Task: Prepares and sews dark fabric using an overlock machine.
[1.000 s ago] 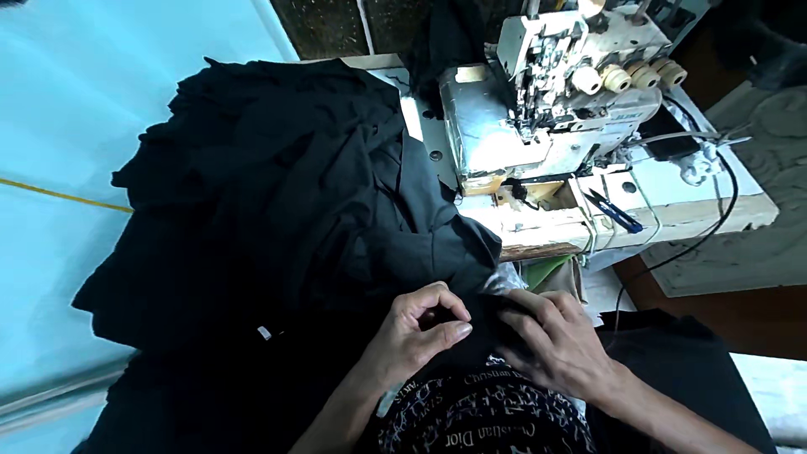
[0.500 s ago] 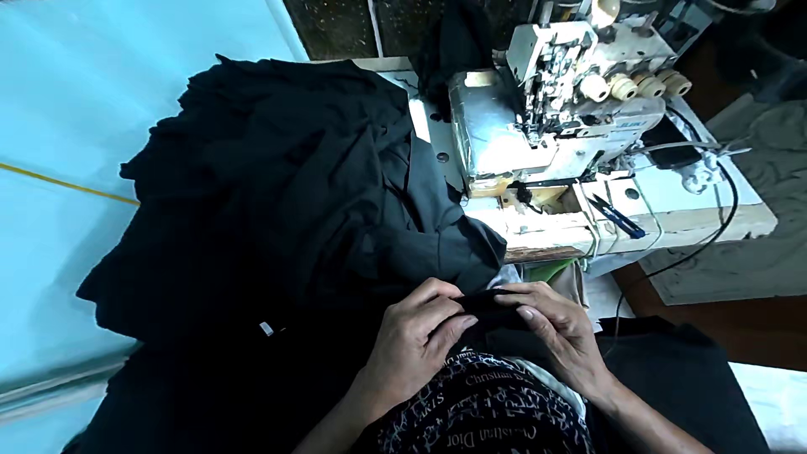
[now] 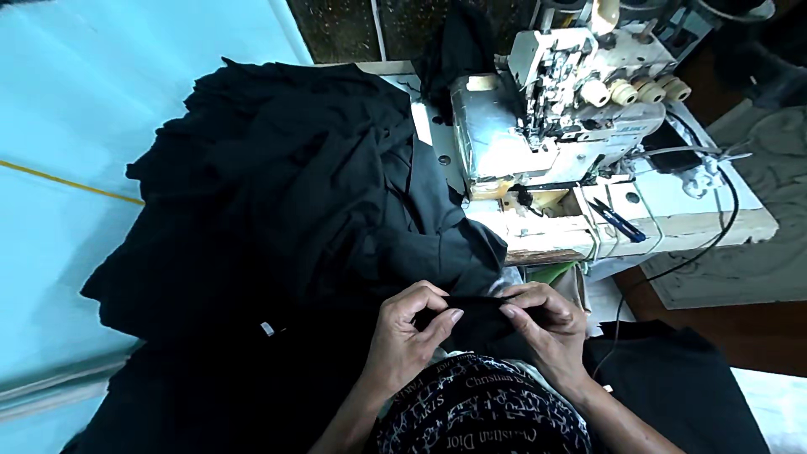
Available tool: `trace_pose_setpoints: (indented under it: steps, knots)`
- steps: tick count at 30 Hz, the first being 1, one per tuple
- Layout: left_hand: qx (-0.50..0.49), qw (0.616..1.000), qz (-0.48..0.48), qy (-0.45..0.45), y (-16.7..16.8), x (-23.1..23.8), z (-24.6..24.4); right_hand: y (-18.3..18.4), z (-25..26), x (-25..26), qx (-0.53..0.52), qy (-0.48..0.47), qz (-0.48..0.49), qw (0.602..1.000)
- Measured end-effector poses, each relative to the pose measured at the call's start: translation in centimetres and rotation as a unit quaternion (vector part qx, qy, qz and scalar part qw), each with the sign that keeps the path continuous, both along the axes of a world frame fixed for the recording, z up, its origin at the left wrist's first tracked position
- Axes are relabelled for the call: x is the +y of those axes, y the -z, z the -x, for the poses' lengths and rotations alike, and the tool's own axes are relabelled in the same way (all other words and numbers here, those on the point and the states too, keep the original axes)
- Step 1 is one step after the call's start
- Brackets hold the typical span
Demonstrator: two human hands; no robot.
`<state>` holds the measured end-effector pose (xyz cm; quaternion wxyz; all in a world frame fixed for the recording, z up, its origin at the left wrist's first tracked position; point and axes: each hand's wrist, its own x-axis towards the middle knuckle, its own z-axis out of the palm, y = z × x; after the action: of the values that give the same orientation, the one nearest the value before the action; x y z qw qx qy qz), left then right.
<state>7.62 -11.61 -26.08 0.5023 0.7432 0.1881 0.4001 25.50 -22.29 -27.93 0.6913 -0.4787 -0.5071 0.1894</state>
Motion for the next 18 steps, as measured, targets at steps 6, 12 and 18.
trace_pose_setpoints:
  steps: [6, 12, 18]
  knots:
    - [0.005, 0.999, 0.012, -0.043, 0.8, -0.2, 0.5, 0.7, 0.6, 0.7, -0.003, 0.003, -0.012, 1.000]
    - [0.106, 0.989, -0.027, -0.102, 1.1, -0.3, 1.9, 0.9, 0.6, 1.4, -0.034, -0.058, 0.068, 0.995]
    - [0.190, 0.965, -0.149, -0.102, 0.8, 1.1, 3.1, 1.4, 0.6, 2.4, 0.112, -0.164, 0.244, 0.949]
